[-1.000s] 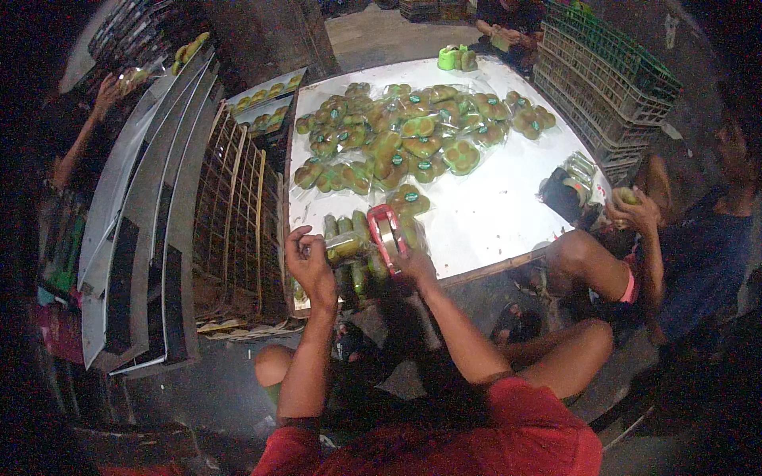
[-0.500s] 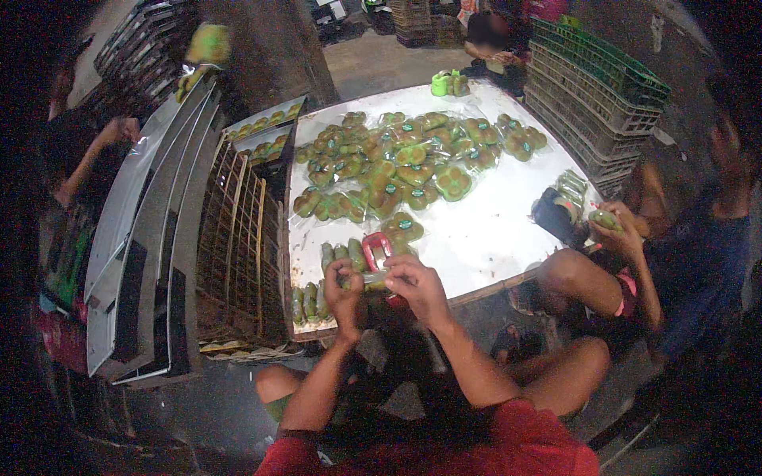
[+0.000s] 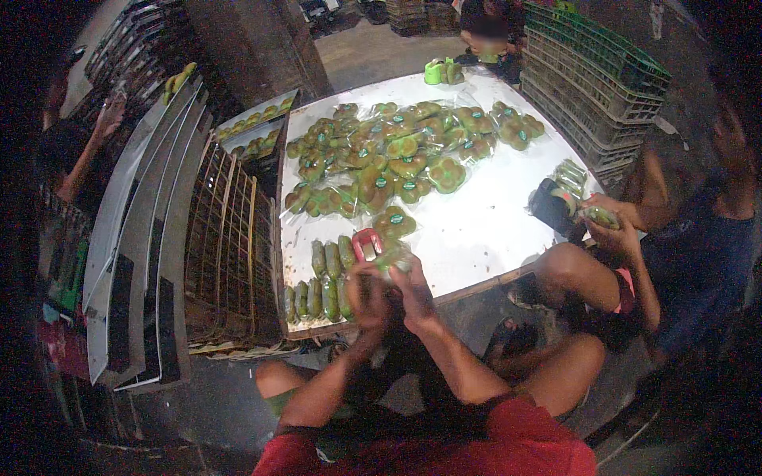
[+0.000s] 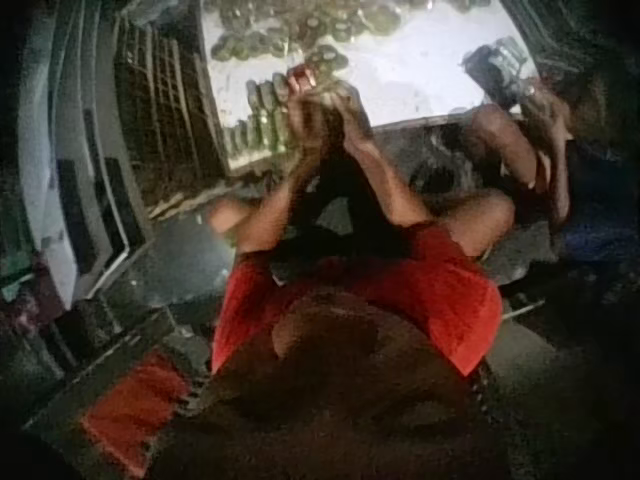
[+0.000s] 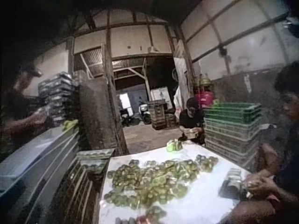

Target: The person sits on the floor and wraps individual mangoes in plastic film using a handheld dispenser. They place each wrapped mango onto a white table where other wrapped mangoes are already arranged. Other workers are visible in the background performing similar tasks.

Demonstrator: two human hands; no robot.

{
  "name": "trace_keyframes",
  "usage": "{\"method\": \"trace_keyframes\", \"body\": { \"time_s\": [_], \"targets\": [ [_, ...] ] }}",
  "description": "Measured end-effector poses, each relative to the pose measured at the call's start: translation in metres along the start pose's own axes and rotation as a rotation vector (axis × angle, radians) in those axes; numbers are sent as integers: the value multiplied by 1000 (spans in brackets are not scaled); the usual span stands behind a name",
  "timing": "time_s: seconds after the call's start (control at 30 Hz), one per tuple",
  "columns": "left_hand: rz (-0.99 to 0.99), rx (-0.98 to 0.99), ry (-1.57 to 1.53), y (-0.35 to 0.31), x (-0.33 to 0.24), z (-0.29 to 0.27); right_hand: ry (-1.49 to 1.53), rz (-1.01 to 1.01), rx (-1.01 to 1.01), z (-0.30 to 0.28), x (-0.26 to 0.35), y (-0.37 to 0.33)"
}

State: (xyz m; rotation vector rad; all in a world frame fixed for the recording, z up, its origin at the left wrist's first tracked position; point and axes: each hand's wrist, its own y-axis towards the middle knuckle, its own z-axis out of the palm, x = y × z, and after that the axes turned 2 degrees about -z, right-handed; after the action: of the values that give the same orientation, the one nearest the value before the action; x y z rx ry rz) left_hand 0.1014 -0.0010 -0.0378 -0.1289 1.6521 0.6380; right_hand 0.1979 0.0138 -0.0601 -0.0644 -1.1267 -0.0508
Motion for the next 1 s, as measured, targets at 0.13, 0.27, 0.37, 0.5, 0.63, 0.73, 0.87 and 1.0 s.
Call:
{"method": "trace_keyframes", "body": {
  "time_s": [0.13,0.27,0.37,0.5,0.63,0.73,0.87,1.0],
  "targets": [
    [184,217,125,24,15,24,-225,-285,-199,-30,0,46],
    [166,438,420,139,43,66,-1015,-415,-241,-68,-64,117],
    [68,1051,525,200,126,98,-1167,100,60,-41,-87,123],
    [336,1225,1032,221,229,98,-975,-130,89,-15,-83,104],
    [731,1353,1591,218,131,142,-1100,15,32,-26,-52,99],
    [729,1017,1514,230,85,128,-1287,-122,55,-34,-86,113],
    [-64,557,351,221,39,81,-1242,-826,-305,-66,-104,130],
    [-402,259,-412,107,29,3,-131,-37,-4,8,21,91]
  ]
}}
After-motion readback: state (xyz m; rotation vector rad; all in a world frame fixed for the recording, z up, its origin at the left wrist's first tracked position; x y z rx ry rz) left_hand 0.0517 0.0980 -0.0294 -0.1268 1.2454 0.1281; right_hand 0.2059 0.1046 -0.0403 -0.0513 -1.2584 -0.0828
